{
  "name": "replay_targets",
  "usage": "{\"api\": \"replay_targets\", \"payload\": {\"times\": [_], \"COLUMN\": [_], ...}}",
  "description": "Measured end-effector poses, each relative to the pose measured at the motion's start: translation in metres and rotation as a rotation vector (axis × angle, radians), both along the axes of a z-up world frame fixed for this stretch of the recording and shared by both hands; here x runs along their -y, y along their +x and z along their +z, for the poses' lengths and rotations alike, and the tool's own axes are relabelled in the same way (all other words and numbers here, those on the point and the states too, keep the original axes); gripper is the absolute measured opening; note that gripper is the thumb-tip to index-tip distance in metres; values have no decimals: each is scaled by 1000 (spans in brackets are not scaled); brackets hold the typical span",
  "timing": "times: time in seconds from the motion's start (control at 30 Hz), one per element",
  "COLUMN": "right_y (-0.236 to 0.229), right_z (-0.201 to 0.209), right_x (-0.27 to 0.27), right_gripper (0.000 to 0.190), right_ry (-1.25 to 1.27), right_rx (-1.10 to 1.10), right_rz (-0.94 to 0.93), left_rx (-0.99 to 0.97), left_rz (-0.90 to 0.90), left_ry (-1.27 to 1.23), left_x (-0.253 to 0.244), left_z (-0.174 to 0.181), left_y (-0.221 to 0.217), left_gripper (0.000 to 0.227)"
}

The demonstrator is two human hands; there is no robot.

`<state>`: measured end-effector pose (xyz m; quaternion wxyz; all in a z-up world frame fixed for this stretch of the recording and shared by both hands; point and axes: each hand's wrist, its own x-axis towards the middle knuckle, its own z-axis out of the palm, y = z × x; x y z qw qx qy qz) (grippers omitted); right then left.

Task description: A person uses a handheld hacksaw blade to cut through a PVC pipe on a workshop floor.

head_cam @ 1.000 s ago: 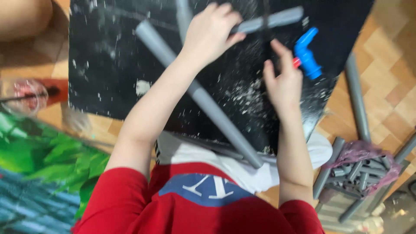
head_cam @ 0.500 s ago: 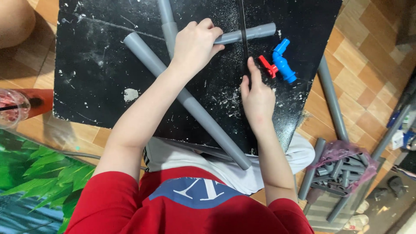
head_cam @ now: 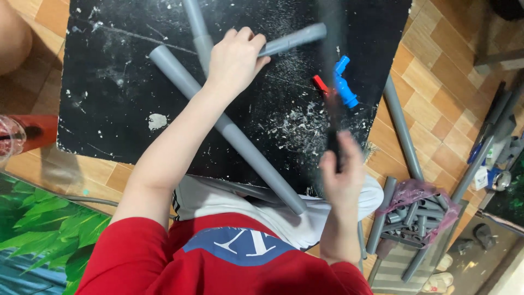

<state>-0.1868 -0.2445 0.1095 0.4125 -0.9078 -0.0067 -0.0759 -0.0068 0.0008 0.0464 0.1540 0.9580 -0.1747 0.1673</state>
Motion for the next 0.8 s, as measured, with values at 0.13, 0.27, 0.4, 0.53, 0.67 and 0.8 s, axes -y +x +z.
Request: {"api": "replay_targets", "payload": {"times": [0.13, 0.27, 0.4, 0.53, 0.67, 0.8], "right_y": [72, 108, 89, 69, 49, 31], "right_z": [19, -19, -49, -88, -88, -101], "right_x": [-7, 18, 67, 109, 108, 113], "right_gripper": [22, 15, 12, 29, 30, 29], "right_ry": [213, 60, -272, 202, 343, 127], "right_rx": [105, 314, 282, -44, -245, -211], "right_rz": [-149, -213, -404, -679, -647, -535], "left_rx": [-15, 25, -48, -12, -4, 2], "left_rz": [-27, -51, -48, -46, -57, -72], "left_ry": [9, 77, 69, 115, 118, 136], "left_x": [0, 0, 1, 1, 0, 0], "left_z": [-4, 2, 1, 1, -3, -3], "left_y": [-5, -4, -7, -8, -12, -15], "left_gripper": [35, 37, 35, 35, 37, 36]}}
